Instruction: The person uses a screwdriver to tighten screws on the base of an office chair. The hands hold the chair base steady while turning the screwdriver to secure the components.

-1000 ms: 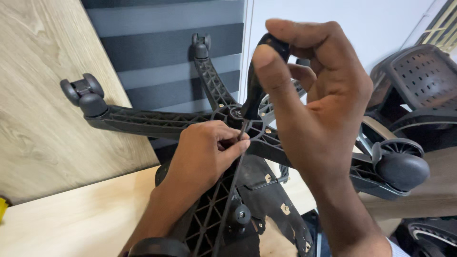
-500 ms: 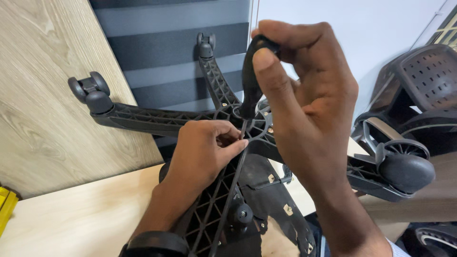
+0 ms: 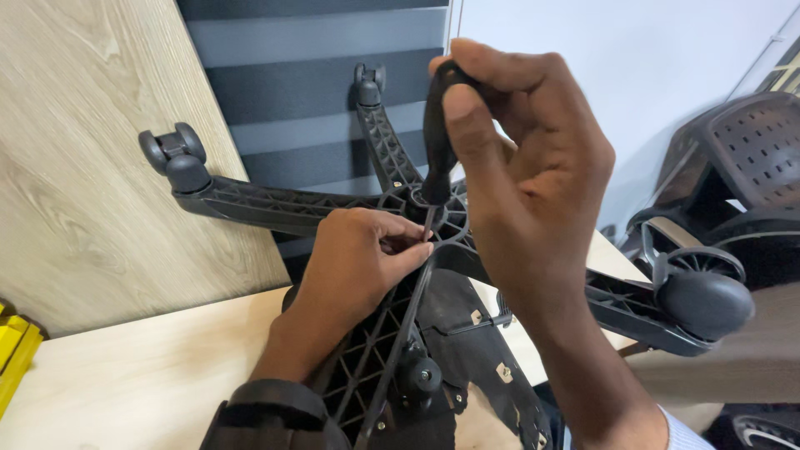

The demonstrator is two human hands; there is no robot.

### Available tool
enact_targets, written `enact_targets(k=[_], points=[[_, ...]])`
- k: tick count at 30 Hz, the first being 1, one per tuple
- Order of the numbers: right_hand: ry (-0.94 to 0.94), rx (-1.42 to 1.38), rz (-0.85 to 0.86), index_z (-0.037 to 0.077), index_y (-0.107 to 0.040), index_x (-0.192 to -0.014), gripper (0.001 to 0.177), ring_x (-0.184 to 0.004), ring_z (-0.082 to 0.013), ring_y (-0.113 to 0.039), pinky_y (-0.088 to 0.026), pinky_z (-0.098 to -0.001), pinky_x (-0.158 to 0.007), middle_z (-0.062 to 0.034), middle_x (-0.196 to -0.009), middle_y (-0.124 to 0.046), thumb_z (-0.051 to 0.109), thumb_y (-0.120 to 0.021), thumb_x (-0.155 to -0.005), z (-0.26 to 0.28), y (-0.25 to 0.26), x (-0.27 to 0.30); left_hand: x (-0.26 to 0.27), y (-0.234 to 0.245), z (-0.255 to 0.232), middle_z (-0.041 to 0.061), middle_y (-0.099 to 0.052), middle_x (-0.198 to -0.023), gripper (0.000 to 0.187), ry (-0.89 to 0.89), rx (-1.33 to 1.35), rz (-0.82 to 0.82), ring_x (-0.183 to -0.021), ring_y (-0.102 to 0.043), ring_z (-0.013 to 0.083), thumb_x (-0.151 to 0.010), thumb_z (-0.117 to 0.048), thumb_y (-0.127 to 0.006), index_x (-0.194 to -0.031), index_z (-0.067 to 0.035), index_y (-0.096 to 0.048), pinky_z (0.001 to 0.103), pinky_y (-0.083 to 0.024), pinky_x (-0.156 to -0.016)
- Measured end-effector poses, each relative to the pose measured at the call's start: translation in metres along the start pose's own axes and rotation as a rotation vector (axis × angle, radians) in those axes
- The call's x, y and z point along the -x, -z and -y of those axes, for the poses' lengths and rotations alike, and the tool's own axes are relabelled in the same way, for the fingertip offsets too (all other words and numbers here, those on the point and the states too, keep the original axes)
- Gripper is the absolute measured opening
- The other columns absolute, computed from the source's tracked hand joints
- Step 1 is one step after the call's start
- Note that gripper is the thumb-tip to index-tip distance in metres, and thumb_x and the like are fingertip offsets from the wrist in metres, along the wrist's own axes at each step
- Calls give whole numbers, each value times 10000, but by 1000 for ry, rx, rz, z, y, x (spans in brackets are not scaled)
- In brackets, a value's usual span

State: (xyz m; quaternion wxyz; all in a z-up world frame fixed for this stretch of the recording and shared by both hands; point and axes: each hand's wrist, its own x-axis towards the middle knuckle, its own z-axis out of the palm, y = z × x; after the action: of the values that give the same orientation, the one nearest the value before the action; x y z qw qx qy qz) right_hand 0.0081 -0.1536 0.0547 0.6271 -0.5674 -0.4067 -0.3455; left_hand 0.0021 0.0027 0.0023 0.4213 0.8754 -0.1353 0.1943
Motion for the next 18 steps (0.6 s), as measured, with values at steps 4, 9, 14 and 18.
enact_targets(k=[4,9,14,18], points=[[48,131,-8,14,-629,-1193,178,-983,-95,-739,-670,-218,-821,-61,-1053,-698,143,-714,-1104,-4,1,-1,0,0,-2,81,-801,-780,226,13,5,38,-637,-743,135,-788,-208,-796,-978,-87,-824,268,-565,-626],[75,107,39,7,-611,-1207,152,-1064,-95,-718,-656,-219,-894,-61,-1137,-692,119,-704,-1163,0,2,3,1,-1,0,67,-805,-777,233,74,11,55,-654,-750,142,-785,-236,-806,-977,-105,-826,274,-574,-644],[67,95,41,15,-598,-1195,121,-1082,-85,-721,-671,-215,-888,-57,-1162,-695,104,-672,-1160,4,1,5,0,-4,5,66,-802,-840,236,-8,3,34,-723,-768,145,-784,-233,-811,-979,-100,-818,278,-592,-698],[117,276,-19,0,-602,-1171,133,-973,-87,-724,-633,-198,-789,-68,-1051,-692,77,-710,-1162,4,3,0,-2,-5,8,68,-798,-865,218,-61,-33,53,-746,-764,154,-808,-231,-795,-984,-105,-820,280,-587,-717]])
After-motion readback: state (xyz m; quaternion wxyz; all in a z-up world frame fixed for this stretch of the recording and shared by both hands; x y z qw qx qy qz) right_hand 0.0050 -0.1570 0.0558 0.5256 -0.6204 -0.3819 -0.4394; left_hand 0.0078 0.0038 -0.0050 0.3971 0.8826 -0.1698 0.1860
